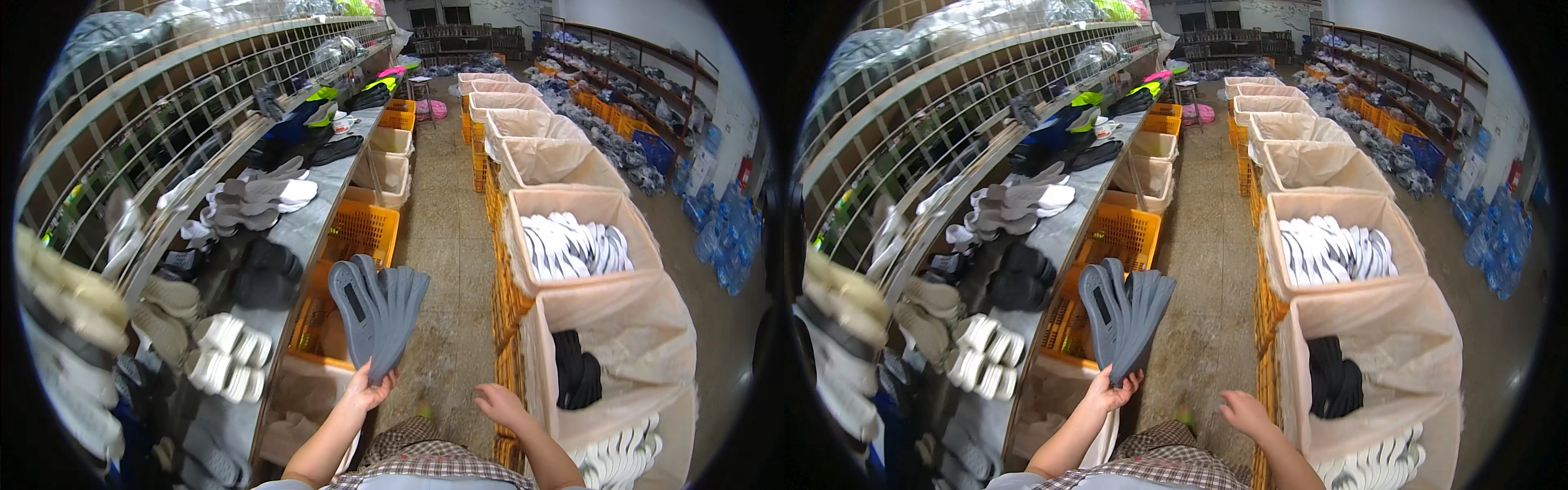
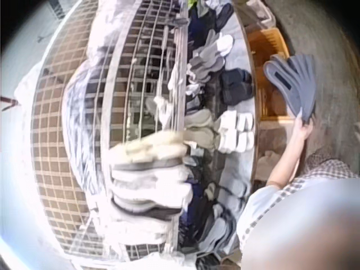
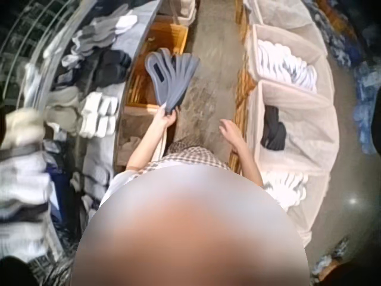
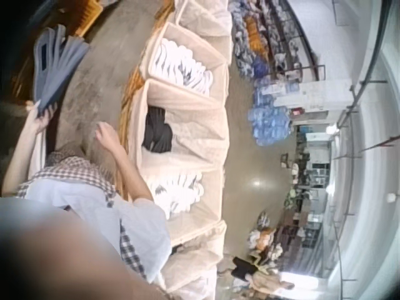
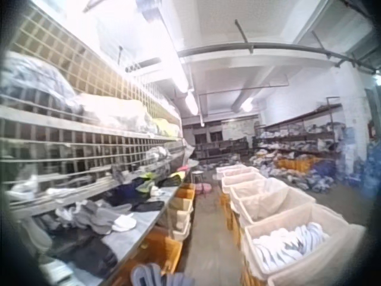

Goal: The person picks up stacks of pink and gray slippers from a metal shelf, inspects them by turning them over, and places them into large fabric-lined bins. The person repeats this process for multiple stacks of slippers.

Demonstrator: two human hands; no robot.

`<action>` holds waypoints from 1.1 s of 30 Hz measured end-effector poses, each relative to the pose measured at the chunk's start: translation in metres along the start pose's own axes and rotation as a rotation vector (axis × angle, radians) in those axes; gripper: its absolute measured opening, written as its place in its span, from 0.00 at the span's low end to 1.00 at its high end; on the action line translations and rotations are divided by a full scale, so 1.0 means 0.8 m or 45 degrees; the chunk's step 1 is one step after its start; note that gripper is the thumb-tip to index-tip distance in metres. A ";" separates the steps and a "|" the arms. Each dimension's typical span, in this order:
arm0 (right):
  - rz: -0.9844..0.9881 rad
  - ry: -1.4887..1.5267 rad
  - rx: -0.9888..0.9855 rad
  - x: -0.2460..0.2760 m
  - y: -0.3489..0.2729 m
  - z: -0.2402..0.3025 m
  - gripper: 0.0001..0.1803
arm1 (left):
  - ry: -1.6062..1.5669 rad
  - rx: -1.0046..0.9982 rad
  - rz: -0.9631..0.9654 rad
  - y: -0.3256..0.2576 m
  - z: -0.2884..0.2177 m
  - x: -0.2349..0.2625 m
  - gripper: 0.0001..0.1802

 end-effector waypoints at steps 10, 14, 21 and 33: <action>0.206 0.075 -0.111 0.160 0.409 -0.080 0.20 | -0.067 0.171 0.102 0.362 -0.254 -0.248 0.26; -0.030 0.204 -0.258 0.255 0.513 -0.157 0.20 | -0.013 0.154 0.057 0.502 -0.348 -0.356 0.27; -0.241 0.291 -0.561 0.390 0.761 -0.344 0.17 | 0.094 0.049 0.007 0.762 -0.529 -0.536 0.29; 0.032 -0.162 0.031 0.655 1.412 -0.403 0.18 | 0.371 -0.600 -0.269 1.090 -0.872 -0.797 0.20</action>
Point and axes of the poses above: each hand's wrist, its own y-axis towards the middle knuckle, its own x-axis out of the back of the hand, z = x × y, the point moved 6 cm from there along y, towards the middle knuckle, and after that the axes turned 2 degrees about z, right-handed, at the moved point
